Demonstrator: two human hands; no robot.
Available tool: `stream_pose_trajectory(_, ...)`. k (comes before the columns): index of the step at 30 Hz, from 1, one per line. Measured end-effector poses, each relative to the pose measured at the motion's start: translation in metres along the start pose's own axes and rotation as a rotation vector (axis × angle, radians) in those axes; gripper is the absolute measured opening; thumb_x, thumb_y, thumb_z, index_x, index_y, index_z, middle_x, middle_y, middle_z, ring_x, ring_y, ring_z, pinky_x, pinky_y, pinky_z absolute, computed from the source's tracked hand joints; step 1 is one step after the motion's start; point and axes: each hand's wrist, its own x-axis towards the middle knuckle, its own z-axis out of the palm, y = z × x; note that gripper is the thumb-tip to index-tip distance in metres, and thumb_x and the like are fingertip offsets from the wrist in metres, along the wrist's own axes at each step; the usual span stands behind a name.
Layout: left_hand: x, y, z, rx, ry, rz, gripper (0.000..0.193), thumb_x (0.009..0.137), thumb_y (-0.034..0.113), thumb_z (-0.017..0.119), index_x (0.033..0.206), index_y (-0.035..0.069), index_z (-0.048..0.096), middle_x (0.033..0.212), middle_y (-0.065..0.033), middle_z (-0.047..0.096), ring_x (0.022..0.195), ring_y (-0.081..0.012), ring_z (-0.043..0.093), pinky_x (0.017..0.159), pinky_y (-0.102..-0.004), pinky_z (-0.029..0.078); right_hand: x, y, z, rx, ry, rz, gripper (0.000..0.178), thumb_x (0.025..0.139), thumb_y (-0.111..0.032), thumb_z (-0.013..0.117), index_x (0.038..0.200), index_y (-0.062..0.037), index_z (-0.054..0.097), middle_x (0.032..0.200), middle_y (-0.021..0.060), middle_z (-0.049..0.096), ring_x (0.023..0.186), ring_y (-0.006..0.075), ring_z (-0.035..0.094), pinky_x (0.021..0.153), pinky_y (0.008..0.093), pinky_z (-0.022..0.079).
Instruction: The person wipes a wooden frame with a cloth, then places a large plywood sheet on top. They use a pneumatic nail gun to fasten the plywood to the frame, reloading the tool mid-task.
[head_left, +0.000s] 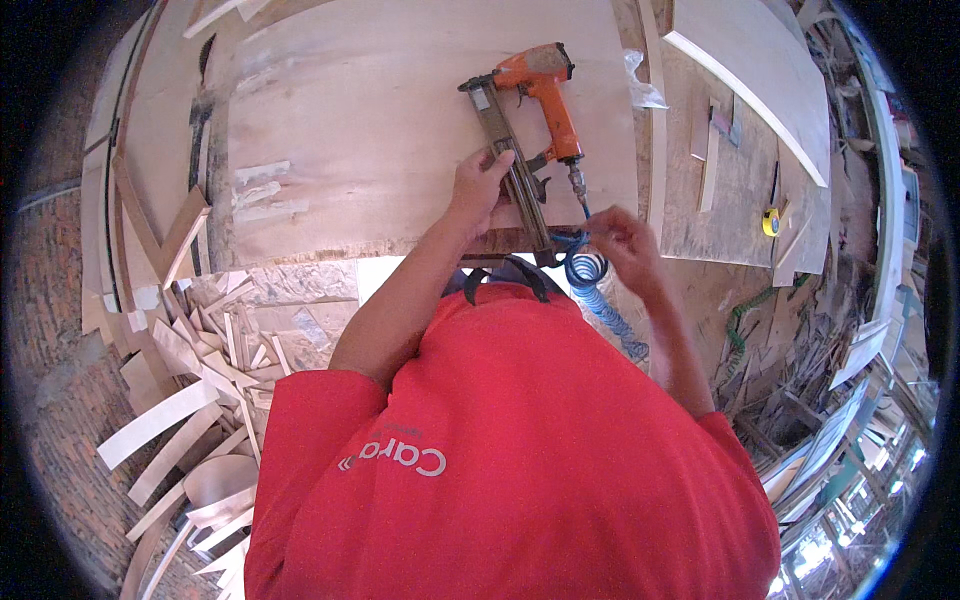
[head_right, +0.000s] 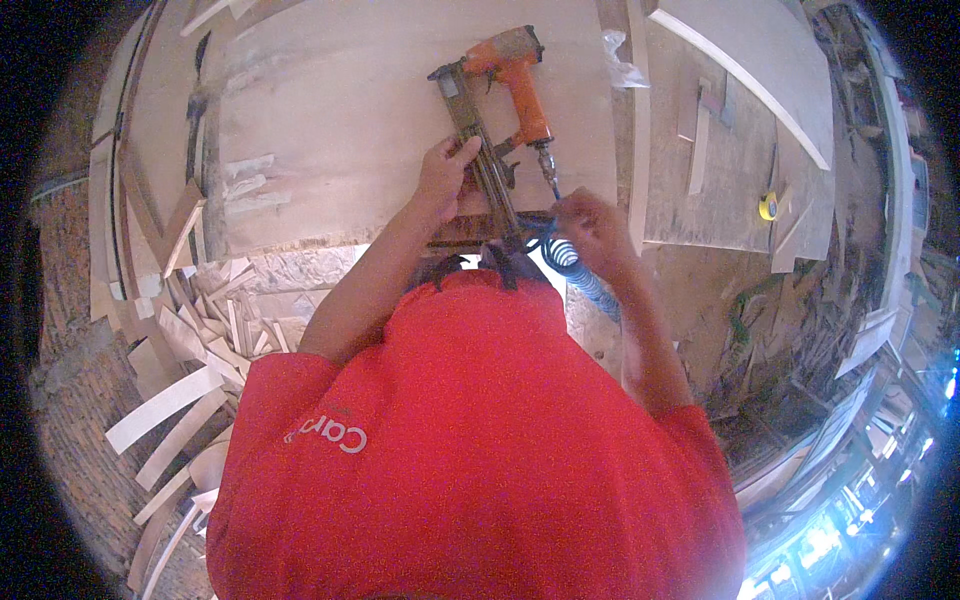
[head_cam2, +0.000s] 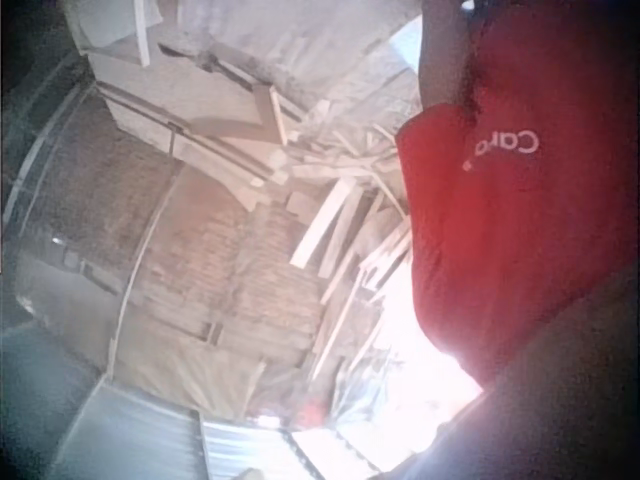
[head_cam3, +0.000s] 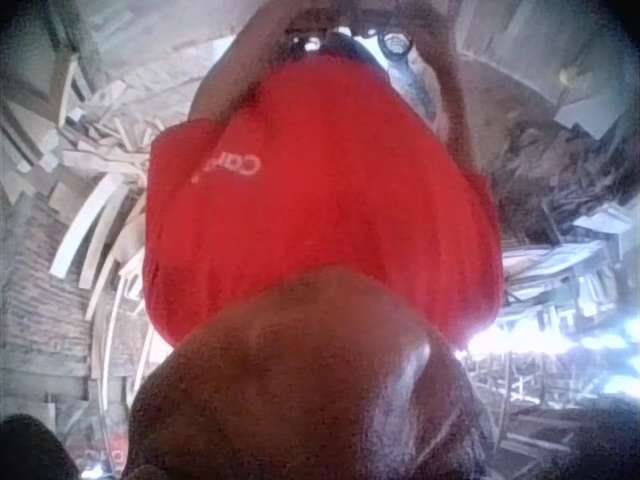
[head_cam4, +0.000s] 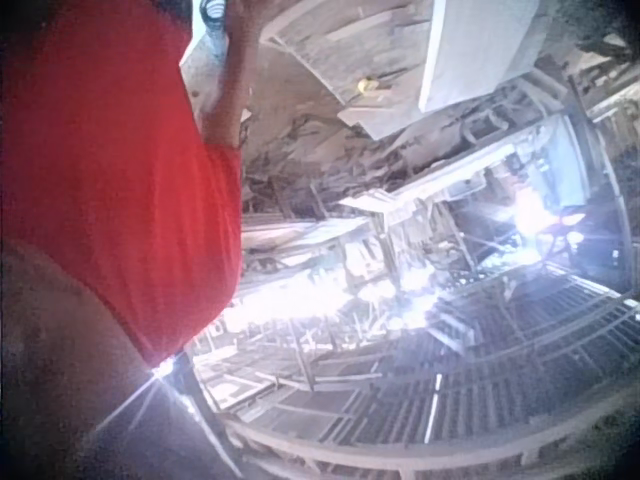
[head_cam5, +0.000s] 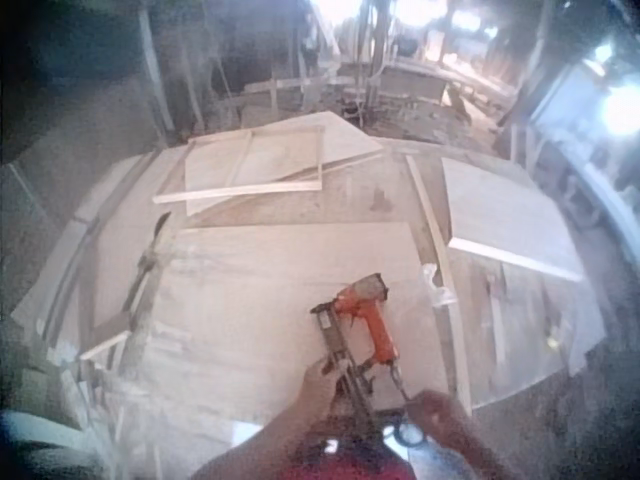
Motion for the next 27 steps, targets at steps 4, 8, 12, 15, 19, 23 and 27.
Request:
stream_pose_trajectory(4,0.0,0.006,0.001,0.001,-0.012,-0.009,0.02,0.102,0.022,0.064,0.111,0.004,0.065,0.092,-0.0035,0.069,0.076,-0.0161,0.068,0.067,-0.0344,0.06,-0.035,-0.016,0.025,-0.116,-0.143,-0.095,0.025,0.088,-0.007,0.063,0.111,-0.0005,0.068,0.098,0.0142,0.072,0.091,0.0244,0.07,0.084,0.0371,0.054)
stream_pose_trajectory(8,-0.003,0.016,0.003,-0.036,-0.041,-0.037,0.018,0.105,0.022,0.057,0.112,0.005,0.061,0.091,-0.0056,0.069,0.076,-0.019,0.07,0.066,-0.0361,0.061,-0.033,-0.022,0.04,-0.273,-0.083,-0.165,0.03,0.084,-0.005,0.06,0.113,-0.0008,0.068,0.095,0.0173,0.071,0.086,0.0334,0.071,0.08,0.0415,0.055)
stream_pose_trajectory(12,-0.003,0.019,0.01,-0.215,-0.047,-0.061,0.02,0.109,0.026,0.048,0.113,0.007,0.055,0.087,-0.0089,0.067,0.075,-0.0223,0.07,0.065,-0.0397,0.062,-0.031,-0.029,0.045,-0.253,-0.125,-0.157,0.035,0.08,-0.006,0.059,0.113,-0.0017,0.068,0.089,0.0158,0.07,0.085,0.0352,0.07,0.078,0.0435,0.055)
stream_pose_trajectory(15,0.0,0.018,0.019,-0.176,0.077,-0.093,0.031,0.108,0.038,0.046,0.111,0.008,0.054,0.085,-0.0121,0.065,0.07,-0.0278,0.065,0.062,-0.0465,0.057,-0.031,-0.033,0.051,-0.247,-0.09,-0.195,0.037,0.079,-0.006,0.058,0.115,-0.0019,0.068,0.087,0.0158,0.07,0.084,0.0363,0.07,0.078,0.0443,0.055)
stream_pose_trajectory(19,0.0,0.019,0.027,-0.27,0.15,-0.174,0.04,0.107,0.047,0.044,0.108,0.009,0.056,0.084,-0.0123,0.063,0.068,-0.0295,0.064,0.061,-0.0488,0.057,-0.029,-0.033,0.058,-0.251,-0.014,-0.226,0.04,0.08,-0.006,0.058,0.118,-0.0022,0.067,0.086,0.0162,0.07,0.083,0.0374,0.07,0.078,0.0454,0.055)
stream_pose_trajectory(23,0.0,0.028,0.032,-0.235,0.143,-0.217,0.042,0.106,0.049,0.044,0.107,0.009,0.057,0.082,-0.0121,0.062,0.067,-0.0289,0.063,0.059,-0.0488,0.056,-0.028,-0.032,0.058,-0.263,-0.005,-0.199,0.041,0.08,-0.004,0.058,0.12,-0.0028,0.067,0.087,0.0163,0.07,0.083,0.0374,0.07,0.077,0.045,0.055)
stream_pose_trajectory(27,0.0,0.033,0.038,-0.205,0.208,-0.208,0.042,0.104,0.047,0.047,0.105,0.007,0.058,0.079,-0.0143,0.062,0.067,-0.0296,0.063,0.058,-0.0494,0.056,-0.028,-0.033,0.056,-0.263,-0.02,-0.209,0.037,0.082,-0.005,0.06,0.119,-0.0028,0.068,0.087,0.0154,0.07,0.081,0.0354,0.07,0.076,0.0426,0.055)
